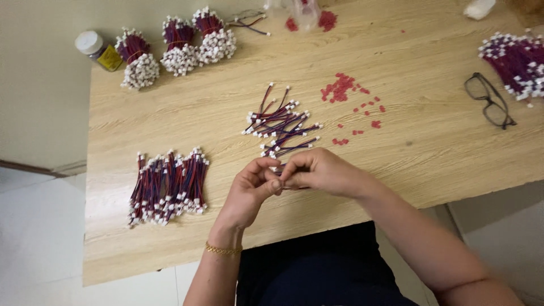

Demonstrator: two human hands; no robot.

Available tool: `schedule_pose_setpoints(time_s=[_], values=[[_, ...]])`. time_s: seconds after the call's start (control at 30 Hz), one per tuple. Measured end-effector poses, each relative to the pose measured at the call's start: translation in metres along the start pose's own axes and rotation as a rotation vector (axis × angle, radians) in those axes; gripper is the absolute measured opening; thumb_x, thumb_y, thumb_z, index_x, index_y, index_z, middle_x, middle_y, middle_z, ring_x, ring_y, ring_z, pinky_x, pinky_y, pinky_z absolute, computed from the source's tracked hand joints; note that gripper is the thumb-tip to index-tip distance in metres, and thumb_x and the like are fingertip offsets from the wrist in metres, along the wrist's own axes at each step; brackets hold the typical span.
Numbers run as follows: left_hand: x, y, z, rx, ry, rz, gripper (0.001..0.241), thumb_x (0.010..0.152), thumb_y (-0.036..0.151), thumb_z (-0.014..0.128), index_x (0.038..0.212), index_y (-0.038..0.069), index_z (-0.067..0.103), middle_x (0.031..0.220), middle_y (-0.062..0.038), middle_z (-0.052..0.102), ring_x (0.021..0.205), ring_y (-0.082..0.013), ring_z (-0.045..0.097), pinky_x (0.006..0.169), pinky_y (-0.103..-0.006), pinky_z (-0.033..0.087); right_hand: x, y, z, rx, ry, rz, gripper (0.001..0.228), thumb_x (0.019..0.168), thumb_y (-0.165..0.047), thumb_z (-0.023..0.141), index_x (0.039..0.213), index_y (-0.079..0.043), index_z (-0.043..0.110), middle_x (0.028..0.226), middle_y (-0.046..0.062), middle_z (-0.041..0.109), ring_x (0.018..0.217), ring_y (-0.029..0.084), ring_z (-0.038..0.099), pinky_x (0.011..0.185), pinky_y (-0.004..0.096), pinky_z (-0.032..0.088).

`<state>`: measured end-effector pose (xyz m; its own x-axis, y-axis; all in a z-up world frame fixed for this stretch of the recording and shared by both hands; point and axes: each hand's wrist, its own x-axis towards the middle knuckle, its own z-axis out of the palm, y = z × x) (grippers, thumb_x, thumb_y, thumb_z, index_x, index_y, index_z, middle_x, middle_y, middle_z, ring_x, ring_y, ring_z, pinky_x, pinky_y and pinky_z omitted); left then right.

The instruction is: Attaching small red plastic connectors to the ends of wire bundles on an assembly table

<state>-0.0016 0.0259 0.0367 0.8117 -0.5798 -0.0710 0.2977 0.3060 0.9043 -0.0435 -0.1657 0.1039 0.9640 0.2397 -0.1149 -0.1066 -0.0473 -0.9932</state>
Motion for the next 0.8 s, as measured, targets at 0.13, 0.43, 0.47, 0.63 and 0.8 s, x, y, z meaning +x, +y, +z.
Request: schedule_pose_setpoints(time_s=[0.13, 0.43, 0.47, 0.63, 0.8], values=[[-0.006, -0.003, 0.000, 0.003, 0.018, -0.032, 0.038, 0.079, -0.005, 0.070, 0.116, -0.001, 0.060, 0.072, -0.010, 0.064, 0.067, -0.0177, 0.064, 0.066, -0.0275, 0.053, 0.001, 0.001, 0.003, -0.254, 0.044, -0.177, 0.007, 0.077, -0.005, 0.078, 0.078, -0.010, 0.072, 0.069, 0.005, 0.069, 0.068, 0.016, 0.065, 0.067, 0.030, 0.052], [-0.006, -0.014, -0.005, 0.085, 0.185, -0.066, 0.031, 0.084, -0.001, 0.067, 0.115, -0.003, 0.064, 0.072, -0.009, 0.064, 0.070, -0.0145, 0.063, 0.070, -0.0263, 0.052, 0.009, 0.033, 0.011, -0.337, 0.145, -0.261, 0.006, 0.082, -0.006, 0.073, 0.083, -0.010, 0.068, 0.077, 0.008, 0.065, 0.080, 0.025, 0.066, 0.075, 0.037, 0.051], [-0.003, -0.013, -0.005, 0.154, 0.178, -0.083, 0.032, 0.082, -0.002, 0.069, 0.114, -0.003, 0.065, 0.074, -0.009, 0.066, 0.070, -0.0141, 0.063, 0.070, -0.0257, 0.052, 0.011, 0.038, 0.004, -0.353, 0.110, -0.231, 0.006, 0.081, -0.006, 0.073, 0.084, -0.010, 0.070, 0.078, 0.008, 0.067, 0.082, 0.025, 0.067, 0.078, 0.037, 0.051], [0.005, -0.017, -0.019, 0.414, 0.193, -0.137, 0.021, 0.082, 0.004, 0.073, 0.103, 0.002, 0.072, 0.077, -0.006, 0.070, 0.071, -0.0117, 0.062, 0.070, -0.0241, 0.052, 0.027, 0.108, -0.086, -0.296, 0.269, -0.129, 0.035, 0.073, 0.012, 0.057, 0.103, 0.000, 0.068, 0.100, 0.021, 0.067, 0.106, 0.037, 0.060, 0.098, 0.045, 0.045], [0.009, 0.016, -0.009, 1.172, 0.279, -0.108, 0.016, 0.082, 0.028, 0.073, 0.094, 0.018, 0.077, 0.082, -0.005, 0.070, 0.071, -0.0231, 0.067, 0.070, -0.0373, 0.053, 0.022, 0.096, -0.124, -1.144, 0.558, 0.260, 0.028, 0.078, -0.035, 0.077, 0.098, -0.016, 0.073, 0.090, 0.008, 0.068, 0.092, 0.029, 0.068, 0.081, 0.042, 0.053]])
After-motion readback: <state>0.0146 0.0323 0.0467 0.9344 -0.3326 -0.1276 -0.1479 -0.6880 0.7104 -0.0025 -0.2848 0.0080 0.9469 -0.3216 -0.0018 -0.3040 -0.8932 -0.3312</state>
